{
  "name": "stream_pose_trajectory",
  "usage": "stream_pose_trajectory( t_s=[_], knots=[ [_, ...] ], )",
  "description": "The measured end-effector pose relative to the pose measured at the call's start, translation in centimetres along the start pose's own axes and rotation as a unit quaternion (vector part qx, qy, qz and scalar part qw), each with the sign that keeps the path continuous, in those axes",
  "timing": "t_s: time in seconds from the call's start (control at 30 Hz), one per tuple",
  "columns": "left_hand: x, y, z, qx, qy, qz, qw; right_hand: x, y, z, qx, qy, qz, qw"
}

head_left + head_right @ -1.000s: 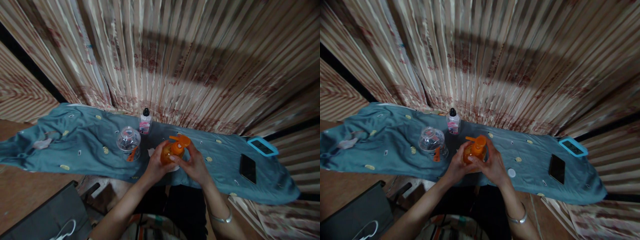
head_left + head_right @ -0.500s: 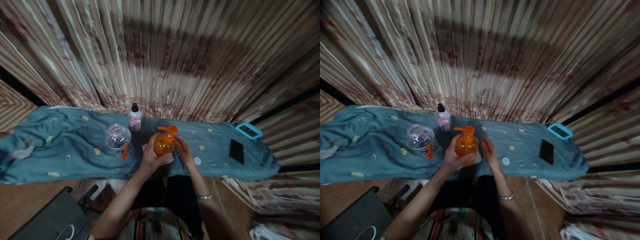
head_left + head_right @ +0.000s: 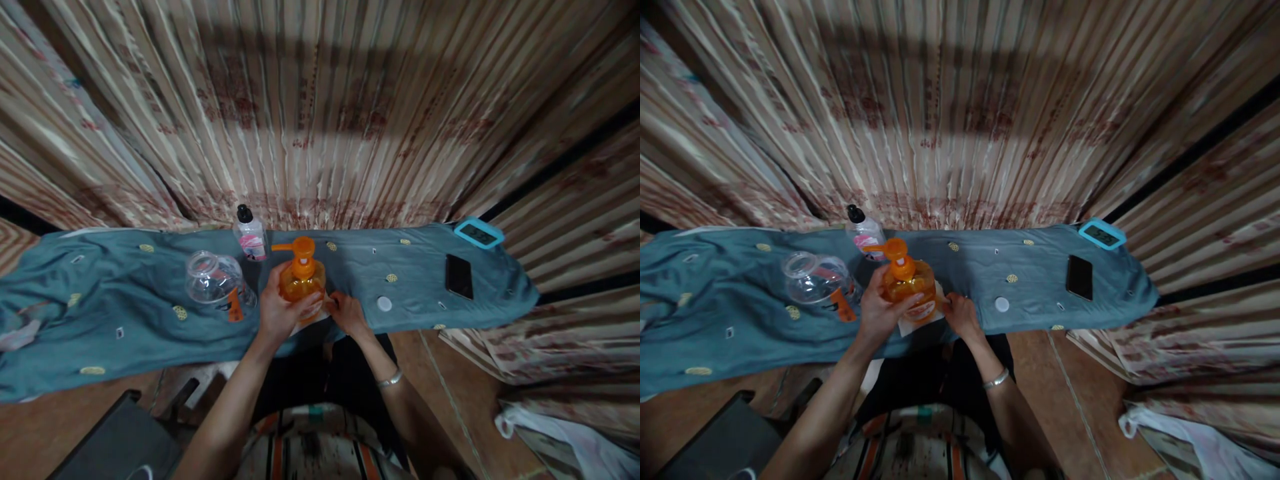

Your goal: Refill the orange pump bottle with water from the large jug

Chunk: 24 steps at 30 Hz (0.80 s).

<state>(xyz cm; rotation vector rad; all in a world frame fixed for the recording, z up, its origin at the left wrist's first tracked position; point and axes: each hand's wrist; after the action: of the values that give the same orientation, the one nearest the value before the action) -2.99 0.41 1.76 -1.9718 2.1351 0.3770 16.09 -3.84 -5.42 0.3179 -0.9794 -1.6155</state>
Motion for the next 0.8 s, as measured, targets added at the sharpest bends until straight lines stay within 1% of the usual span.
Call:
stream_pose_trajectory(
  t_s=[0.1, 0.2, 0.27, 0.37, 0.43, 0.5, 0.6, 0.7, 0.8],
  knots=[
    [-0.1, 0.4, -0.1, 0.005, -0.007, -0.019, 1.0, -0.1, 0.5, -1.1, -0.068, -0.017, -0.031, 0.997],
    [-0.3, 0.4, 0.1, -0.004, -0.014, -0.034, 0.999, -0.6, 1.4, -2.3, -0.177, -0.031, -0.048, 0.983],
    [-0.4, 0.2, 0.1, -0.011, -0.02, -0.043, 0.999, -1.0, 1.9, -2.7, -0.271, -0.036, -0.034, 0.961],
    [-0.5, -0.3, -0.1, -0.015, -0.013, -0.042, 0.999, -1.3, 2.0, -2.5, -0.418, -0.038, 0.011, 0.908],
    [-0.5, -0.9, -0.3, 0.0, -0.003, -0.027, 1.0, -1.3, 1.9, -1.8, -0.496, -0.031, 0.037, 0.867],
    [-0.4, -1.4, -0.3, 0.019, 0.003, -0.015, 1.0, -1.1, 1.9, -1.0, -0.553, -0.014, 0.055, 0.831],
    [-0.1, -2.1, 0.0, 0.029, 0.02, -0.004, 0.999, -0.4, 2.5, 0.5, -0.602, 0.03, 0.066, 0.795],
    [0.2, -2.3, 0.4, 0.035, 0.022, 0.004, 0.999, 1.0, 3.8, 2.6, -0.613, 0.086, 0.06, 0.783],
    [0.4, -2.0, 0.6, 0.035, 0.012, 0.024, 0.999, 3.3, 5.3, 5.1, -0.589, 0.143, 0.041, 0.794]
  ],
)
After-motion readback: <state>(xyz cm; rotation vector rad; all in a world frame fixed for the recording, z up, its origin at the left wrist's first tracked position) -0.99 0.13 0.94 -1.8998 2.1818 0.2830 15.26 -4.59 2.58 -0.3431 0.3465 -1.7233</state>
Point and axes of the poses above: each hand's wrist, its own x-axis away from the middle knuckle, its own y-axis out of the back of the hand, z = x × y, and after that the axes turned 7 degrees about -y, right-handed
